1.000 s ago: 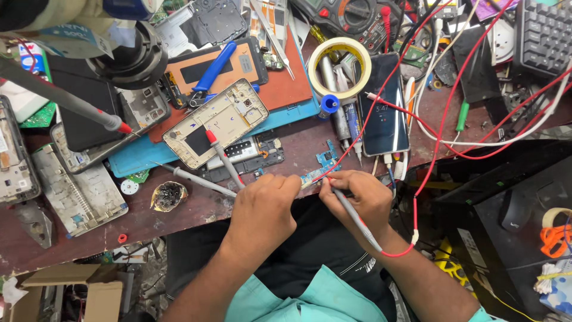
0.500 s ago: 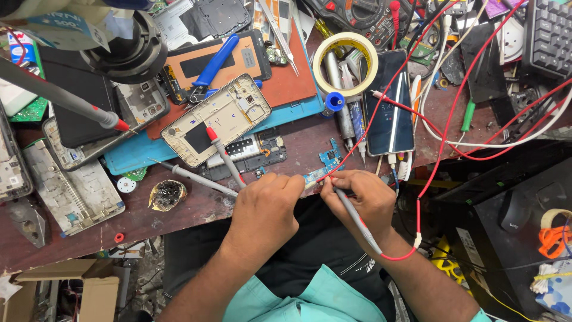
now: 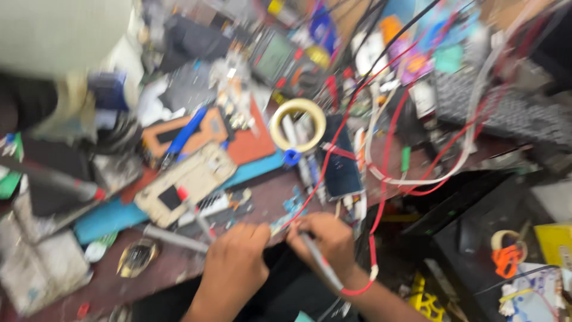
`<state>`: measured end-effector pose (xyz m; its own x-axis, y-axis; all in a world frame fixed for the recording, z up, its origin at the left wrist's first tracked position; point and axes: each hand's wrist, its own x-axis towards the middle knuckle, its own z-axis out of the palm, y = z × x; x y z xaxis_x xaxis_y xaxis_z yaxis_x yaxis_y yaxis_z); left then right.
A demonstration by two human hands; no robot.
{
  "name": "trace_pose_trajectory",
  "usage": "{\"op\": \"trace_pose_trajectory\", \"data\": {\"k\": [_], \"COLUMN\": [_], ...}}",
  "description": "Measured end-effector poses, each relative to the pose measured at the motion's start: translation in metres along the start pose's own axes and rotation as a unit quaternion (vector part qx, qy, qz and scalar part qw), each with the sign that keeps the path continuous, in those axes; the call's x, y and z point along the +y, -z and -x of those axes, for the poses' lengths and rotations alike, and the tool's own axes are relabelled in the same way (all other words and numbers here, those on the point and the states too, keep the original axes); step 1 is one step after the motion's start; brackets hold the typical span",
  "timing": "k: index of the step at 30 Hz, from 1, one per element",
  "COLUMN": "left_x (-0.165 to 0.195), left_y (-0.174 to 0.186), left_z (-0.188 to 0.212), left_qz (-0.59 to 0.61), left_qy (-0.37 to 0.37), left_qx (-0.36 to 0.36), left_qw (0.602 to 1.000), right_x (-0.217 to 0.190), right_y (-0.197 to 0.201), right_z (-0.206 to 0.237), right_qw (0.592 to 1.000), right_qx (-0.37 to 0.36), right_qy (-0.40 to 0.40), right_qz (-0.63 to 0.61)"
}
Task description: The person uses multimeter probes to test points on a small blue circuit board, then picks up a larger circuit board with a keypad and battery, aligns and attaches the smaller board to it, and continues probing the assembly.
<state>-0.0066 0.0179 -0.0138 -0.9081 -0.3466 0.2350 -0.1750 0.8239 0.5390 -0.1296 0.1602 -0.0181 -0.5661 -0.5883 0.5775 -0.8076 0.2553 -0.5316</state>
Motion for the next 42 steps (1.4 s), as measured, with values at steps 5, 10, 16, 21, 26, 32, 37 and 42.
{"op": "trace_pose_trajectory", "data": {"k": [5,10,16,21,26,32,37,42], "left_x": [-0.003,-0.005,0.000,-0.001,0.002,0.004,0.004,0.004], "left_y": [-0.005,-0.005,-0.001,0.001,0.006,0.008,0.008,0.009], "left_z": [-0.002,-0.002,-0.002,0.006,0.005,0.005,0.006,0.006], "left_qz": [-0.014,-0.016,-0.036,-0.011,-0.002,-0.007,0.002,0.012], "left_qy": [0.030,0.024,0.021,0.010,-0.005,0.004,0.000,0.000], "left_qx": [-0.032,-0.038,-0.032,-0.007,0.004,-0.008,-0.010,-0.008], "left_qw": [0.999,0.999,0.999,1.000,1.000,1.000,1.000,1.000], "right_x": [-0.002,0.000,0.015,0.033,0.035,0.030,0.029,0.027], "right_y": [0.000,0.000,0.000,-0.001,0.000,-0.002,-0.002,-0.001], "right_z": [-0.005,-0.003,0.007,0.017,0.018,0.014,0.015,0.015], "right_qw": [0.999,0.999,0.997,0.963,0.969,0.979,0.978,0.982], "right_qx": [-0.003,-0.011,-0.039,-0.055,-0.067,-0.064,-0.070,-0.074], "right_qy": [-0.020,-0.027,-0.020,-0.117,-0.112,-0.090,-0.087,-0.070], "right_qz": [-0.025,-0.026,-0.065,-0.234,-0.208,-0.172,-0.175,-0.160]}}
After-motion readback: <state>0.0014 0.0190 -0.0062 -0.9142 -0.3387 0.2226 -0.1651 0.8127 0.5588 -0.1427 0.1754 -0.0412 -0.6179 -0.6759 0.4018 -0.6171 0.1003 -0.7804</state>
